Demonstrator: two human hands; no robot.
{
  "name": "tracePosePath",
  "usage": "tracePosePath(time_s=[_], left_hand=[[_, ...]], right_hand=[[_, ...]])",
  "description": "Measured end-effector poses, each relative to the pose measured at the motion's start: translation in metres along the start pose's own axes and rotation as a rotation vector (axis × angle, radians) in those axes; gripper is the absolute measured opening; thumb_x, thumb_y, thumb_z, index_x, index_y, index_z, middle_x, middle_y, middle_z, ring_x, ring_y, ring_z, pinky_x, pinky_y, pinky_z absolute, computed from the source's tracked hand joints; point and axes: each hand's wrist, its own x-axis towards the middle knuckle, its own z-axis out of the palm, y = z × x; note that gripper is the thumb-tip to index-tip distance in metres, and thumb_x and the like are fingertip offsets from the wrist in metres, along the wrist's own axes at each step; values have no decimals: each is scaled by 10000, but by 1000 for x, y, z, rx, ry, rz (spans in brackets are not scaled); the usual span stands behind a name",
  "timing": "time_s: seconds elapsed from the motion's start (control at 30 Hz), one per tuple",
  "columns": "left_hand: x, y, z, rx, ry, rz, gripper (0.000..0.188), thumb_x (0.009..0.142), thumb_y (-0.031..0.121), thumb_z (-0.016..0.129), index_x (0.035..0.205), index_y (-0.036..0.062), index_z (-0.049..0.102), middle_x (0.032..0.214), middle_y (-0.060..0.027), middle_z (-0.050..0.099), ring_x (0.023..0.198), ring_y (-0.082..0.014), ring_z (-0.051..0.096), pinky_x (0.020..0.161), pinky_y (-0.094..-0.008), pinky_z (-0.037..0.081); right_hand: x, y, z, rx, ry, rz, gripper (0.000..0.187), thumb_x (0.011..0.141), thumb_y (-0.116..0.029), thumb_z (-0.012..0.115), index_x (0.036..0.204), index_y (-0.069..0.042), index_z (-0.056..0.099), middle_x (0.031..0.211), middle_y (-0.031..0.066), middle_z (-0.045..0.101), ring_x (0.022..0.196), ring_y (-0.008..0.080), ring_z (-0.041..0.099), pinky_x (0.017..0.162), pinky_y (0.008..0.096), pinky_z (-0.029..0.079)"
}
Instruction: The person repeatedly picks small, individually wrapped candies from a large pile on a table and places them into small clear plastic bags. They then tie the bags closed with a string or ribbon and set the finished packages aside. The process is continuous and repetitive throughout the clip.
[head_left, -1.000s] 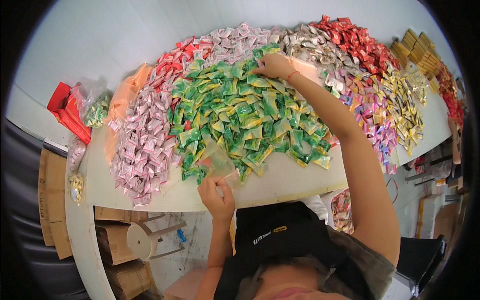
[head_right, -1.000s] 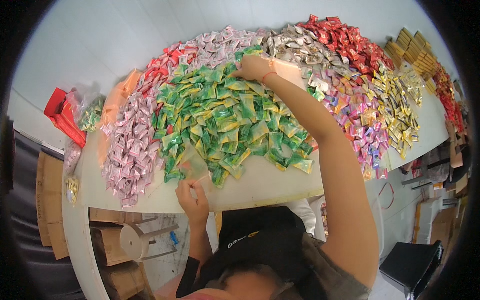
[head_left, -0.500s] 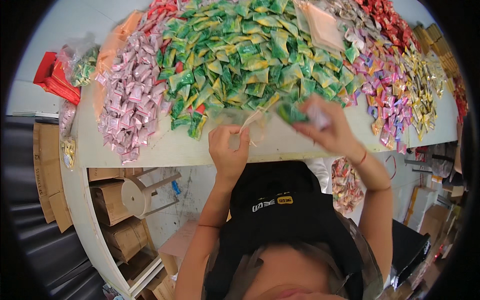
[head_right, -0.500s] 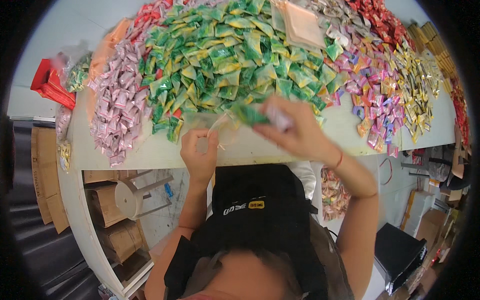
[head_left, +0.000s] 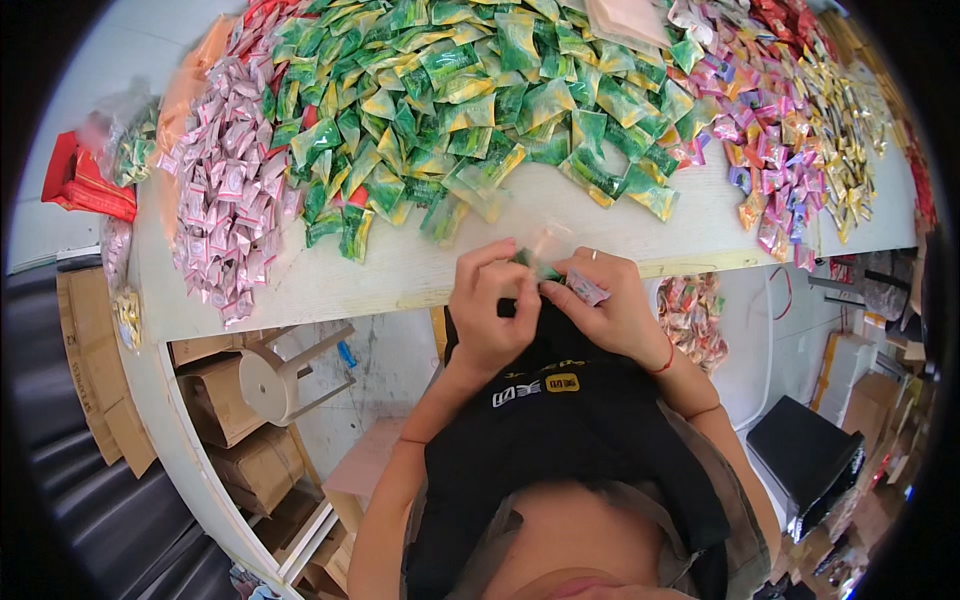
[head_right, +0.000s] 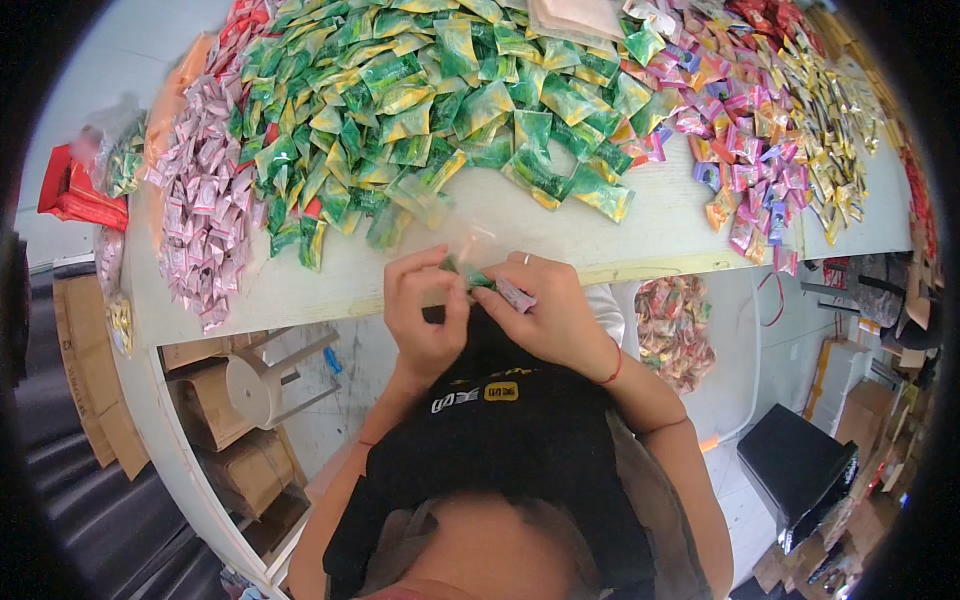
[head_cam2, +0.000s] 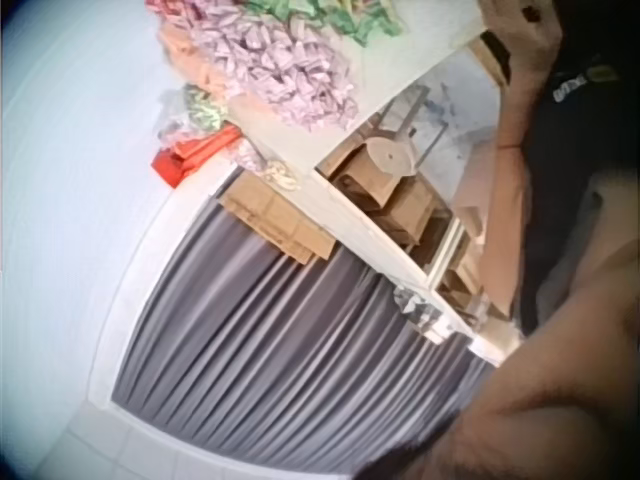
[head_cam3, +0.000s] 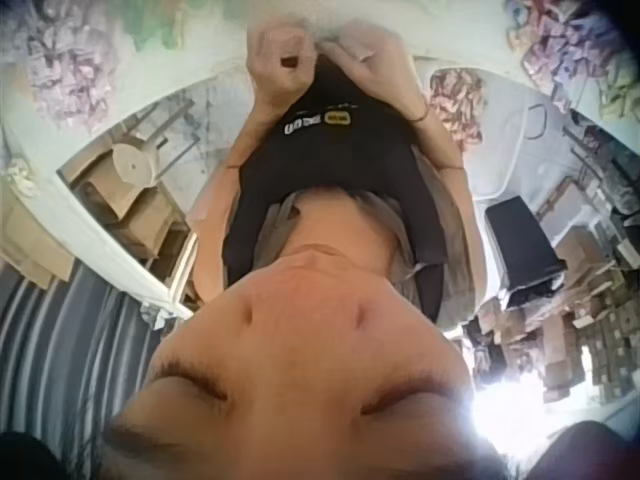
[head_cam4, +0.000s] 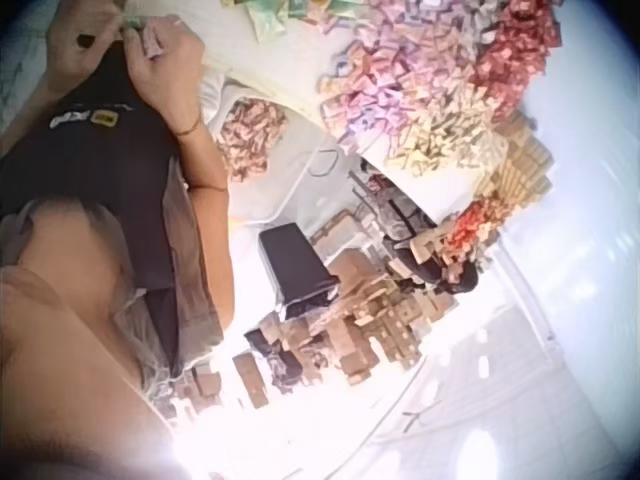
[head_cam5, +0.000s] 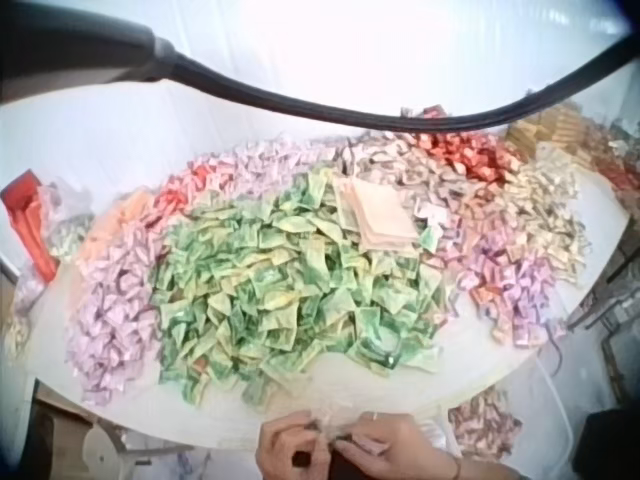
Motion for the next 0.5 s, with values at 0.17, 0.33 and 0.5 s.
tracePosePath(time_s=[0.17,0.33,0.5], left_hand=[[-7,8,2,-18,-111,136,106,721,53,657,805,80,599,998,-107,470,1057,-300,438,921,-507,357],[-4,11,1,107,-132,90,115,714,36,677,808,65,617,918,-98,492,871,-259,482,799,-379,409],[-10,11,6,-119,-153,31,104,748,-25,645,824,24,593,860,-107,525,699,-199,517,623,-257,427]], right_hand=[[-5,10,1,516,-104,447,190,826,-127,616,966,1,627,831,65,650,730,179,622,620,286,462],[-2,5,2,1243,229,627,277,871,-98,564,1112,41,564,983,71,622,847,129,607,749,273,488],[-6,12,7,690,166,400,272,919,-172,494,1068,33,594,881,61,633,718,92,573,631,219,452]])
